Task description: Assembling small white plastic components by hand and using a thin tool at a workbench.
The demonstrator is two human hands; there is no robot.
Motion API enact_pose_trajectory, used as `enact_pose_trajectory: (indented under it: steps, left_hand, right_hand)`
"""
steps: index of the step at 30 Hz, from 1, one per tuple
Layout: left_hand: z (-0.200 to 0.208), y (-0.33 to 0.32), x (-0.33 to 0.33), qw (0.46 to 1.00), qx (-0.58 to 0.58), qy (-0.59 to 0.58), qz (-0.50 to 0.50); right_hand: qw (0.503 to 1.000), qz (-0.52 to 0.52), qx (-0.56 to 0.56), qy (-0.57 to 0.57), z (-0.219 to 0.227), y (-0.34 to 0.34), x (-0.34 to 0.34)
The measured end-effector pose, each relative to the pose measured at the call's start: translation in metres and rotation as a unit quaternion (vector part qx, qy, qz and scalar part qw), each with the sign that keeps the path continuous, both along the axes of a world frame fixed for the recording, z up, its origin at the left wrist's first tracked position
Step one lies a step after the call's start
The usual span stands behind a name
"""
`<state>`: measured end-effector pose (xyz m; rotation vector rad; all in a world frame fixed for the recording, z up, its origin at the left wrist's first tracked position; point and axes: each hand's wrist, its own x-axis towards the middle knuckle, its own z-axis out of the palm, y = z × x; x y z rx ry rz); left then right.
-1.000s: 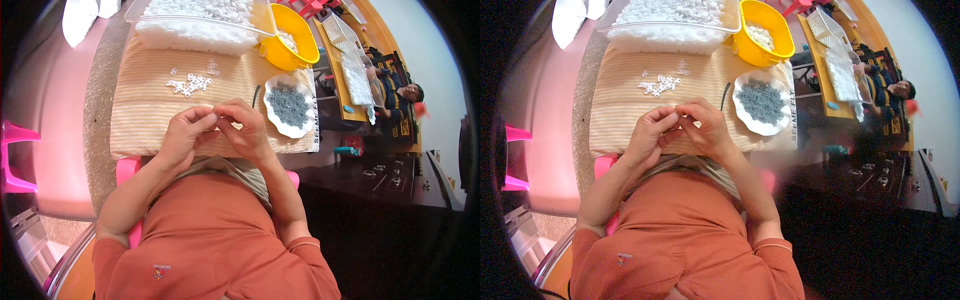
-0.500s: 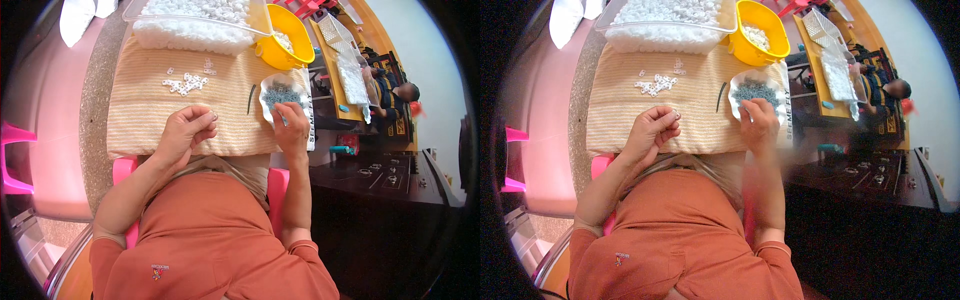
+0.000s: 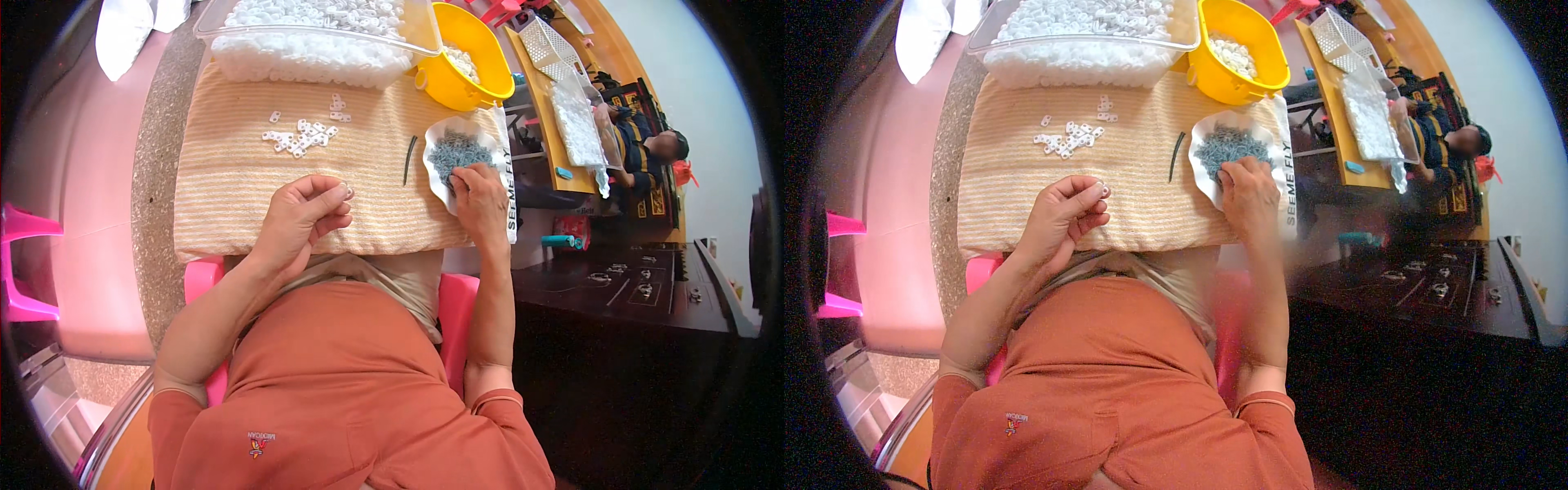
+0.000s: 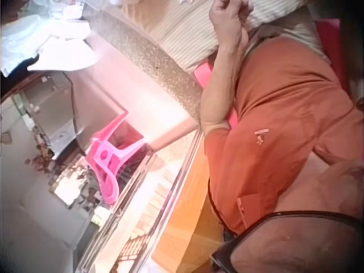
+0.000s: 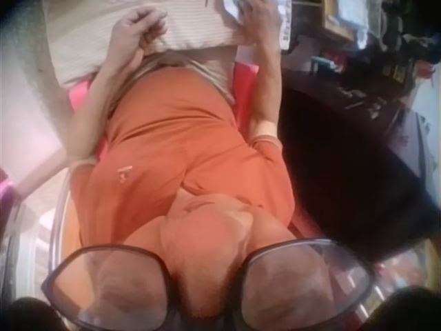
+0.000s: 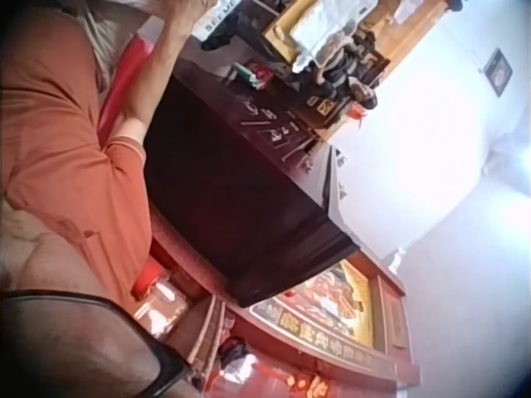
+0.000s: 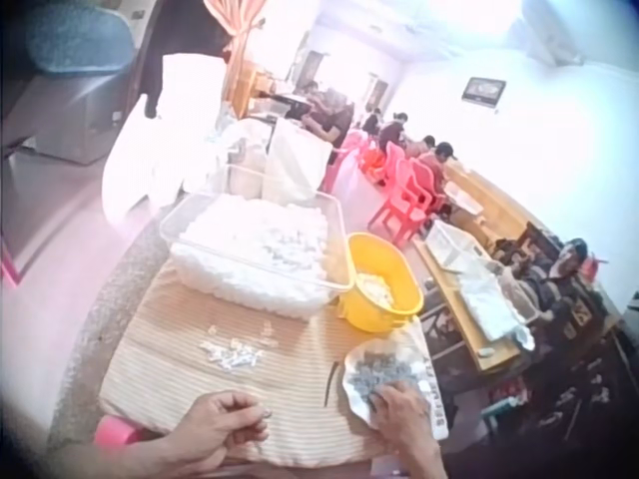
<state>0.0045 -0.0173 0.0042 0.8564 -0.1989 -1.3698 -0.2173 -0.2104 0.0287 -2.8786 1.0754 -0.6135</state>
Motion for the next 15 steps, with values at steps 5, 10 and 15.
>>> enact_pose_trajectory:
  steps: [5, 10, 15]
  left_hand:
    - [-0.0012, 0.0001, 0.0005, 1.0, -0.001, -0.001, -0.001]
    - [0.0011, 0.0001, 0.0004, 1.0, 0.0, 0.005, 0.002]
    - [-0.0002, 0.001, 0.0006, 1.0, -0.003, 0.002, -0.004]
  right_hand:
    - [1.0, 0.001, -0.023, 0.001, -0.002, 0.0, 0.0029]
    - [0.999, -0.002, -0.035, -0.011, -0.0009, 0.0011, 0.0032]
    - [0.999, -0.008, -0.013, -0.052, 0.0008, 0.0044, 0.0027]
